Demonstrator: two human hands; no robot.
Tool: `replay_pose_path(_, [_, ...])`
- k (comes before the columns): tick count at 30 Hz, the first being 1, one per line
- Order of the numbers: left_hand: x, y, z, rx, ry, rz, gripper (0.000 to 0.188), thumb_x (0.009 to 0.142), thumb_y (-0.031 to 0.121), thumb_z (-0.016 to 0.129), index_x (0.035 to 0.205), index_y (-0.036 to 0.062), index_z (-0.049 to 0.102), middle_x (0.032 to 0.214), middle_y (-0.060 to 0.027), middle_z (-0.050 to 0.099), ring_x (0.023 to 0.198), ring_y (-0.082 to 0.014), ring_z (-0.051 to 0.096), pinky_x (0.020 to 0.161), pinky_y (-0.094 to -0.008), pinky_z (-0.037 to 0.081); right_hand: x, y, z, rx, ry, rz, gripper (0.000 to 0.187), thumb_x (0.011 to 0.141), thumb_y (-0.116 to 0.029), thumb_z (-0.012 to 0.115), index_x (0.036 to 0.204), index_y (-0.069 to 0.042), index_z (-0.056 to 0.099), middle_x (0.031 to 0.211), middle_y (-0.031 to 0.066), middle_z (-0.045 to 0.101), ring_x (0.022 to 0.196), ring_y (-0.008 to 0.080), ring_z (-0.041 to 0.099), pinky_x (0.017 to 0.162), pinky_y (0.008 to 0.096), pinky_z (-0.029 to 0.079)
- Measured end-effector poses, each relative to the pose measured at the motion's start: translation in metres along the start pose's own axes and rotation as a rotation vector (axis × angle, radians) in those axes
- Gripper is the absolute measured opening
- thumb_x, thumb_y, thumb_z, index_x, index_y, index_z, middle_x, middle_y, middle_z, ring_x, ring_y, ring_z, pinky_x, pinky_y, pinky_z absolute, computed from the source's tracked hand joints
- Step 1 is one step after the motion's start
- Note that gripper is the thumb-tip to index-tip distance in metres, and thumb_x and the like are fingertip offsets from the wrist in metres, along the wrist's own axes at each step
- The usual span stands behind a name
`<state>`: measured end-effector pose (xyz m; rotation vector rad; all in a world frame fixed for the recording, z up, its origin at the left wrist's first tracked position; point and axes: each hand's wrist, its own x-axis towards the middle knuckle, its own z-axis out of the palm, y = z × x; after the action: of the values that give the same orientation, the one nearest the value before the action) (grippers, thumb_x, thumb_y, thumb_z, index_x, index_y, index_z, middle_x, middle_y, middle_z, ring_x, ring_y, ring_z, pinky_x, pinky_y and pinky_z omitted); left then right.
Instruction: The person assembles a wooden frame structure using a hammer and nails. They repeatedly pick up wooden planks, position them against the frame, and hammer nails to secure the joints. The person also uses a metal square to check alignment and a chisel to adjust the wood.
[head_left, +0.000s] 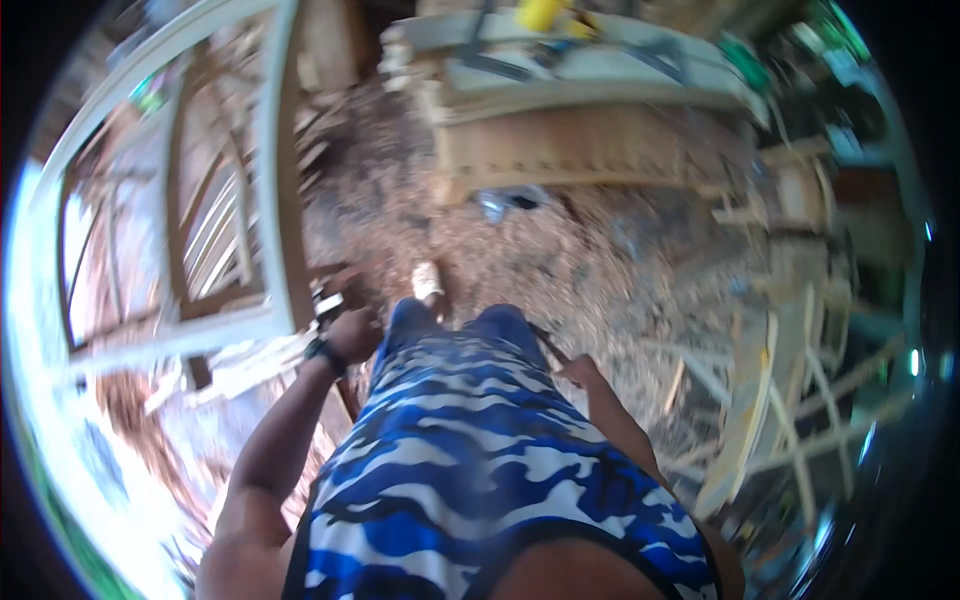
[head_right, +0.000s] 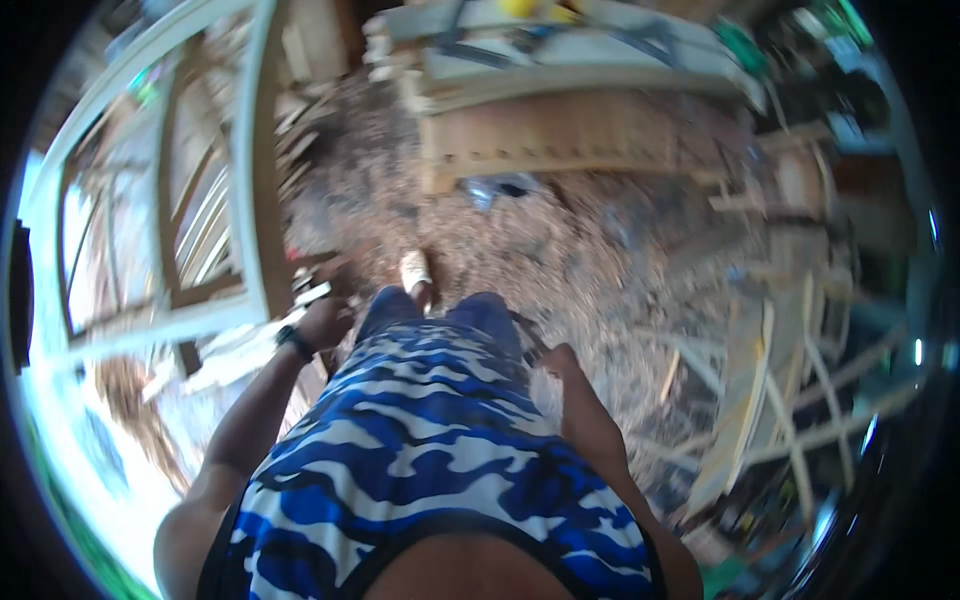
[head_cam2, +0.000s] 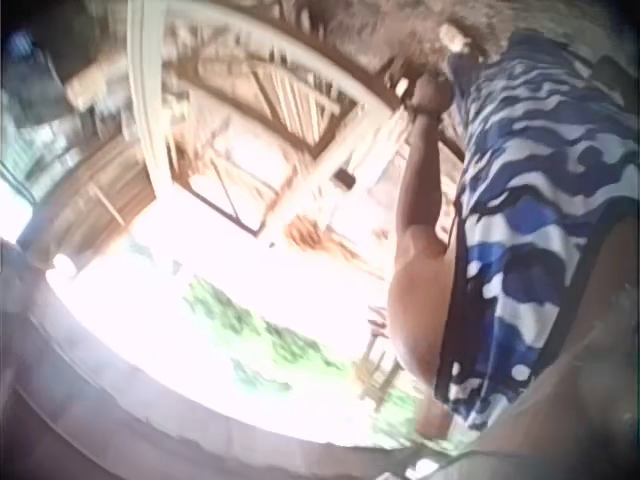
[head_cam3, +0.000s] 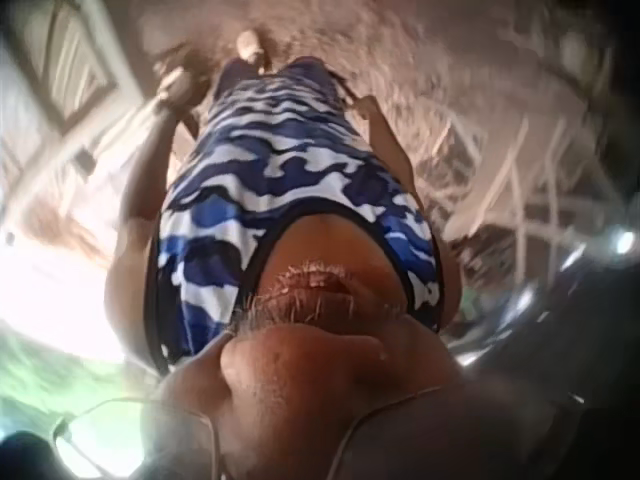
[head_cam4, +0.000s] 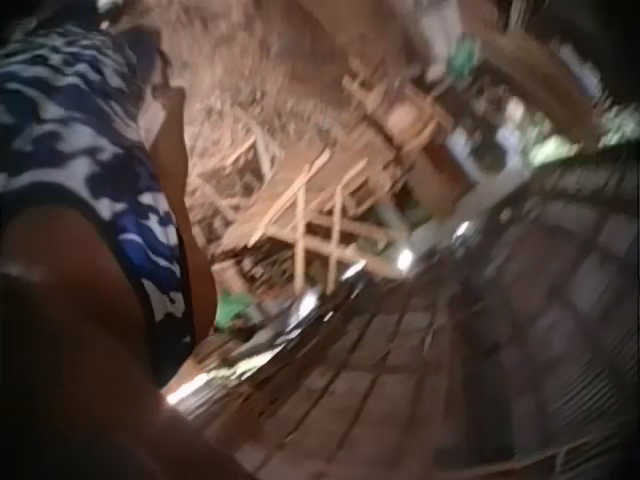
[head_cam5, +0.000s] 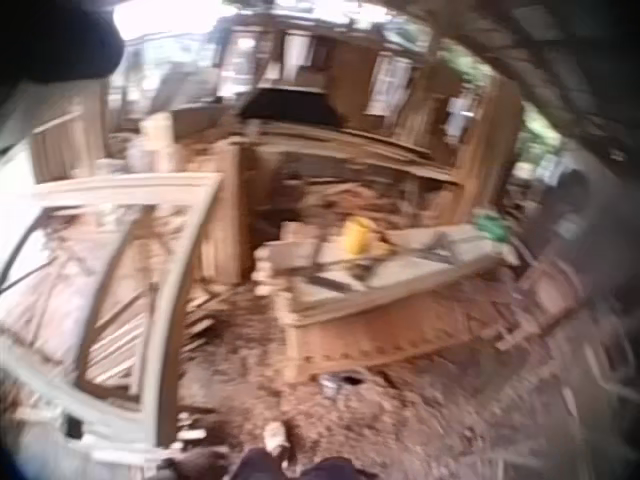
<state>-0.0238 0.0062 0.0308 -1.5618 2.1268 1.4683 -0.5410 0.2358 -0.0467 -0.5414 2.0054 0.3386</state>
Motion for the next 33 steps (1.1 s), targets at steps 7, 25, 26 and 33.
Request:
replay_pose_path(7, [0.008,0.042,-0.003,-0.086,0.251,-0.097,0.028,0.087,0.029,0.059,0.088,0.0034,0.071,0.081,-0.0253,0.068,0.078,-0.0436,0.067,0.072,-0.053,0.053,0.096,-0.11,-0.176,-0.293,0.276,-0.195,0.04,0.072,-0.028,0.086,0.084,0.006,0.07,0.071,0.0153,0.069,0.061,0.0252,0.067,0.058,0.0401,0.051])
replay_pose_path(25, [0.049,0.268,0.117,-0.434,0.38,-0.791,0.028,0.083,0.027,0.059,0.089,0.0031,0.072,0.087,-0.0267,0.069,0.085,-0.0434,0.068,0.08,-0.0504,0.054,0.285,-0.348,-0.386,-0.919,0.5,-0.521,0.057,0.082,-0.032,0.075,0.132,-0.013,0.055,0.132,0.0154,0.059,0.118,0.0346,0.06,0.097,0.0497,0.048])
replay_pose_path(26, [0.045,0.277,0.129,-0.516,0.393,-0.839,0.028,0.083,0.027,0.06,0.09,0.0035,0.073,0.087,-0.0261,0.07,0.084,-0.0433,0.068,0.08,-0.0502,0.054,0.29,-0.355,-0.393,-1.094,0.532,-0.344,0.054,0.084,-0.034,0.072,0.131,-0.011,0.056,0.133,0.0163,0.058,0.119,0.0339,0.059,0.098,0.0498,0.048])
replay_pose_path(33, [0.051,0.329,0.205,-0.721,0.555,-0.952,0.029,0.083,0.026,0.061,0.099,0.006,0.073,0.095,-0.0254,0.07,0.091,-0.0427,0.068,0.084,-0.0499,0.053,0.331,-0.408,-0.359,-0.999,0.201,-0.759,0.044,0.083,-0.024,0.073,0.121,-0.002,0.063,0.113,0.0162,0.069,0.103,0.0327,0.066,0.086,0.0427,0.054])
